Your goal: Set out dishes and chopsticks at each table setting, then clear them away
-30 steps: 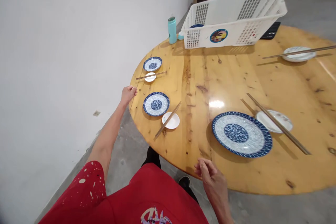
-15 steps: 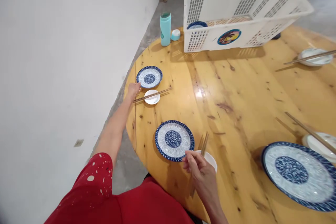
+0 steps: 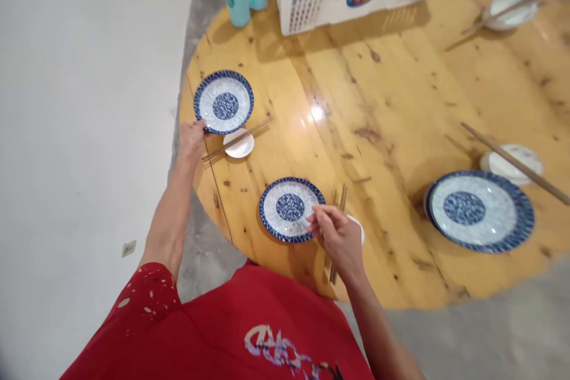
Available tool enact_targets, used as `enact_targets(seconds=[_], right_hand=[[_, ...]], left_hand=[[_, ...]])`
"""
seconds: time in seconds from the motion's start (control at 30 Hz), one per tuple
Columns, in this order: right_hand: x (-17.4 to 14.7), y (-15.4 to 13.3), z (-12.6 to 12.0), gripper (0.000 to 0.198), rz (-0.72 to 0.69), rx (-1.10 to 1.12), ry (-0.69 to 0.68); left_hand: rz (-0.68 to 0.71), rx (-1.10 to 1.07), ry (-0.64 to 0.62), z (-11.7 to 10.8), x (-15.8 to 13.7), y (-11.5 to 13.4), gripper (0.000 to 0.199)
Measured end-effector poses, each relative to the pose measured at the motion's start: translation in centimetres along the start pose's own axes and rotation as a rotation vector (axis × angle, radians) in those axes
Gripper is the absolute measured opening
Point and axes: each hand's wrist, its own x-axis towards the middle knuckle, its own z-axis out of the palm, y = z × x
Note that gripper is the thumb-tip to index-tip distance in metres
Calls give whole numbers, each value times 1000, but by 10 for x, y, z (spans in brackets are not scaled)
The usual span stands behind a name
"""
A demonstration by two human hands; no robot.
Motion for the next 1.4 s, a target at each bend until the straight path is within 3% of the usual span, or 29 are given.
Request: enact_targets(seconds=[0.13, 0.23, 0.33, 0.47, 0.6, 0.77, 0.9, 1.07, 1.4], right_hand=[[13, -5, -5, 42, -85, 70, 114], [19, -12, -5, 49, -116, 54, 114], [17, -14, -5, 52, -138, -71, 54], [12, 1, -11, 43, -165, -304, 10], [11, 23, -17, 33, -113, -438, 10], [15, 40, -16, 23, -24, -703, -10], [14, 39, -13, 25, 27, -923, -30], [14, 23, -9, 29, 74, -1225, -88], [20, 11, -3, 38, 149, -1280, -166]], left_hand=[[20, 42, -195, -10, -69, 26, 24], [-6, 134, -391, -10, -136, 33, 28], [-6, 256, -545, -4, -189, 20, 34], [-5, 363, -635, 6, -224, -6, 34], [16, 520, -637, 12, -232, -19, 33], [101, 784, -709, 18, -227, -13, 36], [196, 1038, -769, 25, -220, -4, 36], [215, 1274, -779, 32, -213, -1, 40], [282, 1423, -788, 35, -200, 8, 48]])
